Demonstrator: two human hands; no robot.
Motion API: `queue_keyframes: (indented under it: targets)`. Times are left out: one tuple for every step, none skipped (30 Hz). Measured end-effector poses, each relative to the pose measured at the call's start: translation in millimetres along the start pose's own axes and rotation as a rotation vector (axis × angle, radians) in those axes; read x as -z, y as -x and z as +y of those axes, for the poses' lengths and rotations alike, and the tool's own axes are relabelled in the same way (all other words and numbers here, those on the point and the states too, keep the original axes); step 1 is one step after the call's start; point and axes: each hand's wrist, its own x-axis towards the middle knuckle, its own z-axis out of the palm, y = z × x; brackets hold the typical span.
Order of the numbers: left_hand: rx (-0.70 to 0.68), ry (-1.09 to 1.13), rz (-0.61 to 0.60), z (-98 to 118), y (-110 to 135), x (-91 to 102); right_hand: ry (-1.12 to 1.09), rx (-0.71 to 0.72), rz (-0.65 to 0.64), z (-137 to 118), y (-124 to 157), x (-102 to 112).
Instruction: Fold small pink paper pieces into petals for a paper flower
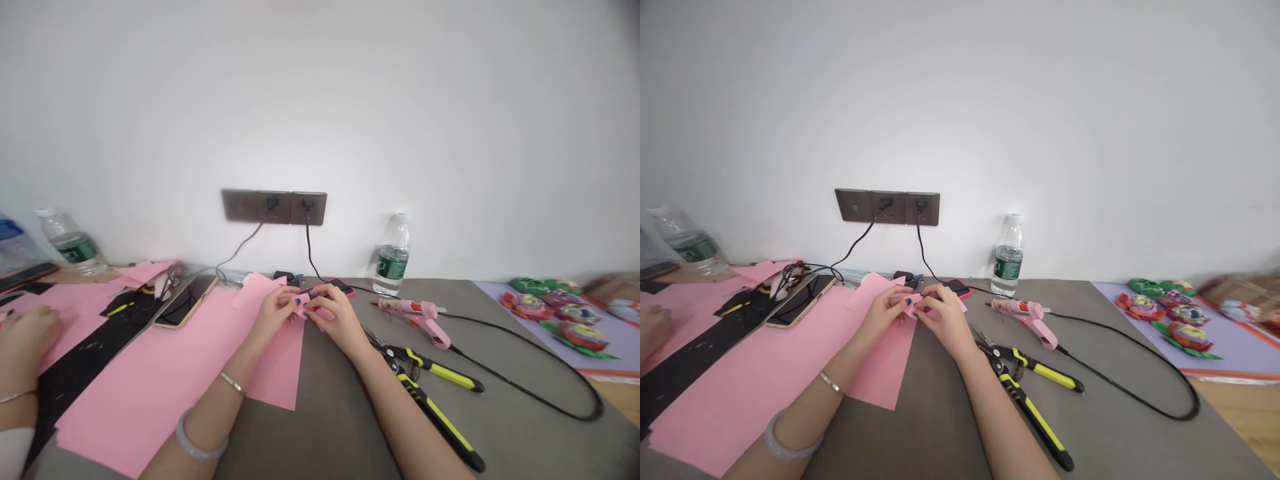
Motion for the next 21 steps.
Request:
queue_keyframes:
  targets:
    - [0.003,0.012,0.009,-0.7,-0.4,0.5,0.001,0.009,-0.011,-1.3,0.1,0.8]
    - [0.004,0.026,0.021,-1.6,-0.8,1.0,0.001,0.02,-0.022,-2.7,0.1,1.5]
    - [0.007,0.037,0.034,-2.3,-1.2,1.5,0.004,0.031,-0.029,-4.0,0.0,2.0]
    - [0.01,0.046,0.048,-3.0,-1.6,2.0,0.008,0.038,-0.03,-5.2,-0.1,2.3]
    - [0.014,0.053,0.057,-3.3,-1.8,2.4,0.014,0.043,-0.024,-6.0,-0.2,2.3]
    - [0.017,0.056,0.059,-3.4,-2.0,2.6,0.02,0.045,-0.015,-6.5,-0.2,2.1]
    - [0.017,0.059,0.054,-3.1,-1.9,2.5,0.024,0.046,-0.006,-6.7,-0.2,1.8]
    - [0.013,0.062,0.046,-2.6,-1.6,2.1,0.025,0.043,-0.003,-6.6,-0.2,1.4]
    - [0.009,0.063,0.032,-1.7,-1.2,1.6,0.023,0.036,-0.003,-6.3,-0.1,1.0]
    - [0.004,0.066,0.017,-0.8,-0.7,0.8,0.015,0.025,-0.003,-5.8,0.1,0.6]
    - [0.0,0.07,0.001,0.1,-0.1,0.0,0.003,0.01,0.0,-5.3,0.2,0.2]
    - [0.0,0.077,-0.013,0.9,0.5,-0.9,-0.015,-0.006,0.004,-4.7,0.3,-0.2]
    - [0.003,0.084,-0.029,1.3,0.9,-1.7,-0.039,-0.023,0.01,-4.0,0.4,-0.7]
    - [0.007,0.089,-0.045,1.4,1.3,-2.4,-0.066,-0.04,0.018,-3.4,0.3,-1.1]
    - [0.011,0.095,-0.06,1.0,1.4,-2.9,-0.098,-0.059,0.025,-2.8,0.1,-1.7]
    - [0.015,0.101,-0.073,0.3,1.4,-3.3,-0.131,-0.08,0.034,-2.1,-0.2,-2.2]
    - [0.018,0.109,-0.083,-0.8,1.2,-3.5,-0.164,-0.103,0.045,-1.4,-0.5,-2.7]
    - [0.021,0.118,-0.089,-2.1,0.8,-3.5,-0.199,-0.123,0.06,-0.5,-0.8,-3.3]
    - [0.025,0.129,-0.09,-3.4,0.4,-3.4,-0.234,-0.14,0.077,0.6,-1.0,-4.0]
    - [0.031,0.141,-0.086,-4.4,0.0,-3.2,-0.272,-0.162,0.095,1.9,-1.0,-4.9]
    - [0.039,0.149,-0.082,-5.2,-0.3,-2.9,-0.317,-0.192,0.109,3.4,-0.8,-5.9]
